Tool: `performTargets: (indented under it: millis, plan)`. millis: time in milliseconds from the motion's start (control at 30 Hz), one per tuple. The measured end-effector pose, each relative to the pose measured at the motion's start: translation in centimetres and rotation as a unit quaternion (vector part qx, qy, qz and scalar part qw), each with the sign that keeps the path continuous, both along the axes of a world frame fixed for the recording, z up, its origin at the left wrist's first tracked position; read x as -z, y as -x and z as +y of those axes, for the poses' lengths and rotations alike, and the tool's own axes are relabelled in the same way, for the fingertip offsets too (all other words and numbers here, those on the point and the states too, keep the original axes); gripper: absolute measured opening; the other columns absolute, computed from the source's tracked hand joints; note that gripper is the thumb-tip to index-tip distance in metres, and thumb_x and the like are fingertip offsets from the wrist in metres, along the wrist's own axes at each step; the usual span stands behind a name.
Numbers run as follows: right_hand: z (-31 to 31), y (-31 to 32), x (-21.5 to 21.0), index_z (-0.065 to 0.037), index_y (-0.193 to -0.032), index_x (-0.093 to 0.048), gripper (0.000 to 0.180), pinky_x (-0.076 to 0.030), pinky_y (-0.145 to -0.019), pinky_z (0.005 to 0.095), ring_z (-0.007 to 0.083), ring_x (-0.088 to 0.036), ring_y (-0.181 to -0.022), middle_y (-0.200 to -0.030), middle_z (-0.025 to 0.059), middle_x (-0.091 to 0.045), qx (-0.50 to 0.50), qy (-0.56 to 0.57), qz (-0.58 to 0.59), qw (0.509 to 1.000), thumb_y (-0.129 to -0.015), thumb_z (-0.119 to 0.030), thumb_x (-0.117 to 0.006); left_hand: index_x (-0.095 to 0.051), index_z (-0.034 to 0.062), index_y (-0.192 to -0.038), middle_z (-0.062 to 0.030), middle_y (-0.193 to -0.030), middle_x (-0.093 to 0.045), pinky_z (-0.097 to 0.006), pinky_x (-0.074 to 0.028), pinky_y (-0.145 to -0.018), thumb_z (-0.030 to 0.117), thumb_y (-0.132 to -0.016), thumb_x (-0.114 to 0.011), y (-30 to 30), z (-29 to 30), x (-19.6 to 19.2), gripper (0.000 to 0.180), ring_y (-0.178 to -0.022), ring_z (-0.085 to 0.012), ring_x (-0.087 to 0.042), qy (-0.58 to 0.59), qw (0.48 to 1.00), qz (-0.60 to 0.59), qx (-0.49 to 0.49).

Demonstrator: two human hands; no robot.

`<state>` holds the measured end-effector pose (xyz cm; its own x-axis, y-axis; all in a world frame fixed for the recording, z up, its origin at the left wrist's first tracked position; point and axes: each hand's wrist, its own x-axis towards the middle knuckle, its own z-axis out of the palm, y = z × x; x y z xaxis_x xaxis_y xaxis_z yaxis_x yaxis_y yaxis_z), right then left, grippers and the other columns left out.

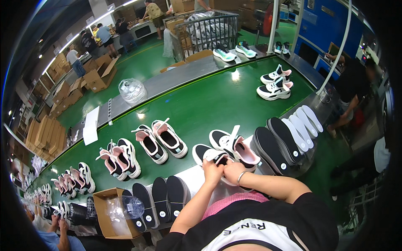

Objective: The person places insoles into multiple pairs of black and white sneakers on a green conveyor belt, smoothing them down by hand.

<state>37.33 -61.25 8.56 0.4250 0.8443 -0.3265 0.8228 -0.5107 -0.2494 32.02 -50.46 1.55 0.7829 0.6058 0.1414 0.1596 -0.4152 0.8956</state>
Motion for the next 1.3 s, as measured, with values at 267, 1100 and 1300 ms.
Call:
performTargets:
  millis: [267, 1100, 1300]
  plan:
    - [-3.8, 0.7, -0.3, -0.003, -0.089, -0.057, 0.029, -0.042, -0.075, 0.0417, 0.0299, -0.053, -0.090, -0.099, 0.0194, -0.050, -0.022, -0.057, -0.081, 0.995, -0.075, -0.028, -0.053, -0.061, 0.0055, -0.093, -0.0181, -0.095, -0.053, -0.038, -0.040, -0.083, 0.007, -0.056, -0.058, 0.6, -0.5, 0.2, 0.038, -0.090, -0.0345, -0.049, 0.027, 0.998, 0.058, -0.018]
    - [1.2, -3.5, 3.7, -0.016, -0.109, -0.054, 0.038, -0.037, -0.090, 0.0306, 0.0205, -0.048, -0.109, -0.116, 0.0078, -0.052, -0.109, 0.172, 0.059, 0.977, -0.075, -0.032, -0.047, -0.050, -0.0026, -0.107, -0.0211, -0.105, -0.047, -0.037, -0.036, -0.090, 0.003, -0.055, -0.054, -0.4, -1.1, 1.1, 0.052, -0.101, -0.0353, -0.044, 0.079, 0.994, 0.054, 0.045]
    - [0.6, -3.3, 2.3, -0.017, -0.112, -0.052, 0.040, -0.036, -0.091, 0.0306, 0.0194, -0.046, -0.111, -0.119, 0.0072, -0.050, -0.094, 0.102, 0.061, 0.988, -0.075, -0.033, -0.047, -0.052, -0.0017, -0.106, -0.0199, -0.107, -0.044, -0.035, -0.037, -0.089, 0.003, -0.055, -0.053, -0.5, -1.4, 0.6, 0.051, -0.099, -0.0329, -0.046, 0.085, 0.995, 0.031, 0.049]
